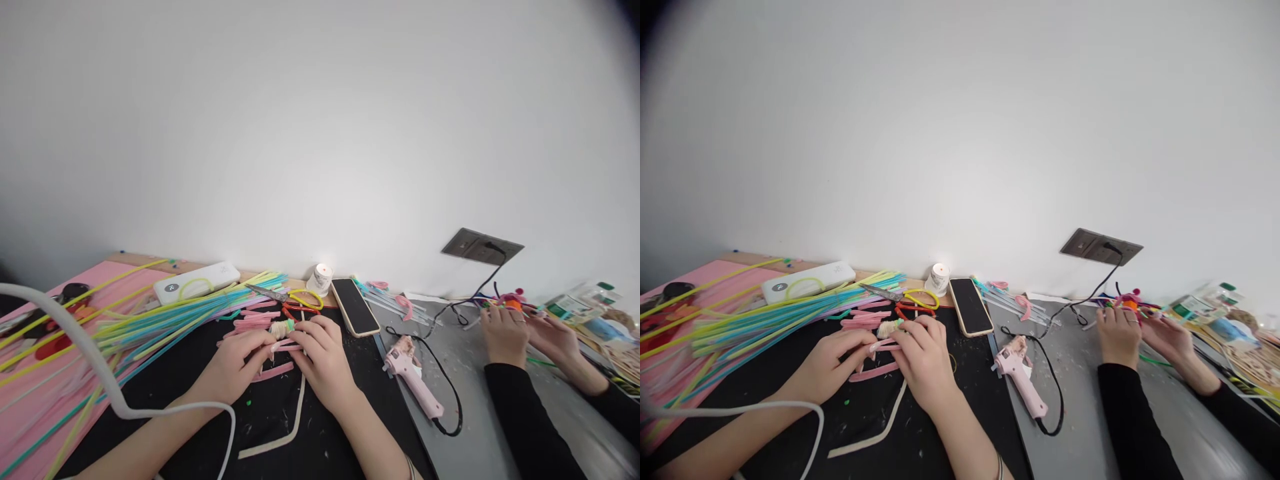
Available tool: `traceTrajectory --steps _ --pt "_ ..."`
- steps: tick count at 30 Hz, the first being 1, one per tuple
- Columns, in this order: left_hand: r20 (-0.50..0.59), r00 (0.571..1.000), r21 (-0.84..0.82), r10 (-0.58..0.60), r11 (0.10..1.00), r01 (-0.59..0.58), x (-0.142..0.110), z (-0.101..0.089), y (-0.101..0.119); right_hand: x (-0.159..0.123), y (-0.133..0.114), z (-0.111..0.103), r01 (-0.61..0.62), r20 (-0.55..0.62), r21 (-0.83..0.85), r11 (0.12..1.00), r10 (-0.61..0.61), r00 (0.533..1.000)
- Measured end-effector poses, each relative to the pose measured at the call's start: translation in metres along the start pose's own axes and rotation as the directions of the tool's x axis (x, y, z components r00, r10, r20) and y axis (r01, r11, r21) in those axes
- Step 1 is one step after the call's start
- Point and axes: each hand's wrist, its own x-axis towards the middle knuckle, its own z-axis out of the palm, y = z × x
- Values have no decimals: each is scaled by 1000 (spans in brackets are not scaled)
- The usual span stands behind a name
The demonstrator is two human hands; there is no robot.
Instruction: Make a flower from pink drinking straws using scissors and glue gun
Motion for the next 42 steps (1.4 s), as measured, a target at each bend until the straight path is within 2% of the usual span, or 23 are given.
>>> traceTrajectory --steps 5,12,28,35,42 --pt "30 1000 -13 5 1000 -4 0 3 -1 -7 -4 6 -13 -39 36 999 15 999" --pt "66 995 -25 -69 997 71 0 4 -2 -7 -2 8 -25 -30 32 999 26 999" --pt "115 986 -36 -122 991 126 3 5 -1 -9 1 9 -44 -35 48 998 45 998" --pt "95 992 -25 -87 996 90 0 5 -3 -7 0 7 -61 -30 64 996 63 998" --pt "71 996 60 56 996 -61 -3 8 -13 -8 -1 10 -67 -14 89 994 69 998"
